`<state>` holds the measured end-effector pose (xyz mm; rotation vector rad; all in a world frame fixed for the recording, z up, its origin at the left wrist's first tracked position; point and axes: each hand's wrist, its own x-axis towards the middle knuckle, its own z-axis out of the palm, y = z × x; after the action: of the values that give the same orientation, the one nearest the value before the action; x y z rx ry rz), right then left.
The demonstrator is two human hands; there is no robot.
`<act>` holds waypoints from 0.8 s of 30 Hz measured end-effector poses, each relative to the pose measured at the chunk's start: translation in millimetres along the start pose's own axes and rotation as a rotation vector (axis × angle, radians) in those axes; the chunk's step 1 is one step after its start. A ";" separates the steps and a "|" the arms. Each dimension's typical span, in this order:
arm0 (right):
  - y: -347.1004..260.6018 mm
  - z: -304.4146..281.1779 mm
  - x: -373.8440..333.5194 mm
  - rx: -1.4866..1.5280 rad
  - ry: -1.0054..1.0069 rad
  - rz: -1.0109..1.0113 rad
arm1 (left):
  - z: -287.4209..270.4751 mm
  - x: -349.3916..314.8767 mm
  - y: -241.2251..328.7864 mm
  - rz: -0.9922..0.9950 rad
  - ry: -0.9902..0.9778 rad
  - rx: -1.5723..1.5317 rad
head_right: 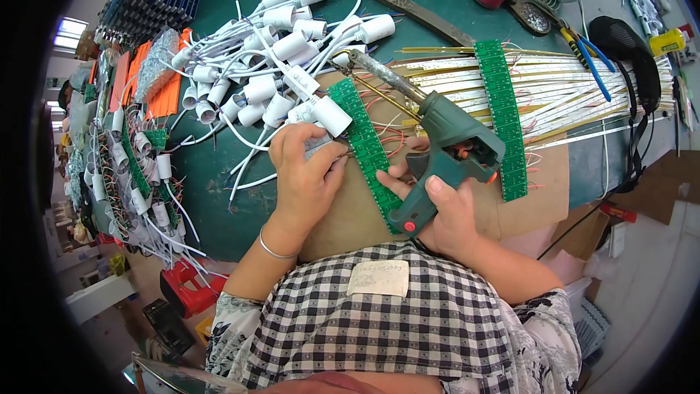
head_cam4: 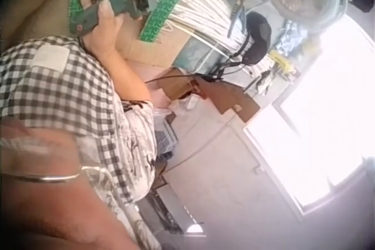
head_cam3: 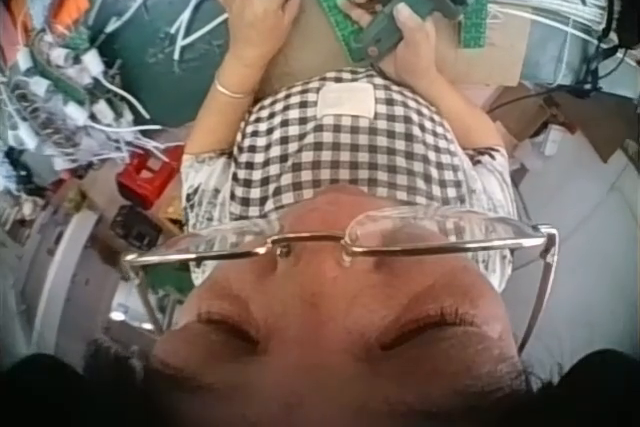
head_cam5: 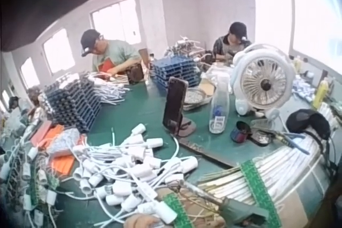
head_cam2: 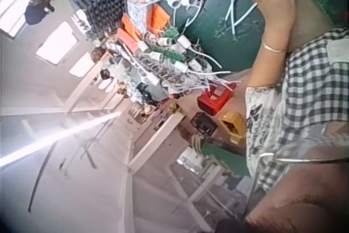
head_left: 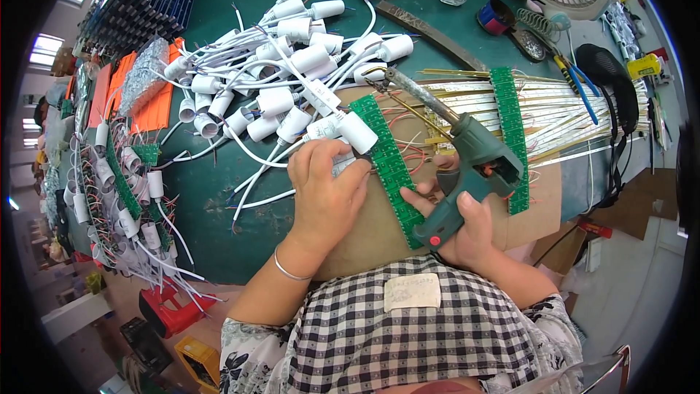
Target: The person solders wiring and bulb housings onto green circuit boards with a soldering iron and solder wire.
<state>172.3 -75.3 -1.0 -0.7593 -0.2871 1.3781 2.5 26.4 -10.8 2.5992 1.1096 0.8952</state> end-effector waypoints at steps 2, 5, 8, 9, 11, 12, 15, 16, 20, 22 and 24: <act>-1.1 1.7 -0.7 0.024 0.012 -0.017 | 1.4 -0.2 -1.4 0.013 -0.002 -0.014; -9.1 3.2 -5.7 0.049 0.050 0.015 | 3.4 -0.9 -3.2 0.020 0.014 -0.025; -27.8 -12.5 -19.5 -0.254 -0.099 0.073 | 3.9 -3.7 -4.2 0.012 0.036 -0.022; -33.9 -19.4 -29.1 -0.592 -0.094 -0.010 | 4.2 -4.3 -4.6 0.006 0.042 -0.028; -42.5 -36.4 -48.2 -0.933 -0.092 -0.095 | 4.4 -3.2 -4.2 0.007 0.051 -0.036; -42.6 -48.0 -57.1 -1.206 -0.112 -0.187 | 4.1 -2.7 -4.3 0.001 0.057 -0.041; -48.8 -40.8 -59.9 -1.377 -0.161 -0.175 | 4.7 -3.1 -4.2 -0.015 0.049 -0.056; -51.6 -35.2 -59.4 -1.267 -0.181 -0.075 | 3.9 -2.9 -4.0 -0.014 0.044 -0.072; -46.7 -50.3 -65.4 -1.709 -0.274 -0.258 | 2.5 -2.8 -4.9 0.001 0.040 -0.080; -47.9 -48.4 -65.2 -1.691 -0.275 -0.219 | 3.7 -3.2 -6.1 0.004 0.043 -0.082; -47.6 -47.7 -64.2 -1.669 -0.275 -0.181 | 3.8 -3.7 -6.9 0.009 0.043 -0.081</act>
<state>224.6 -151.5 9.6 -1.7857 -1.7832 0.8157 -1.3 28.9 -18.2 2.5328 1.0505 0.9815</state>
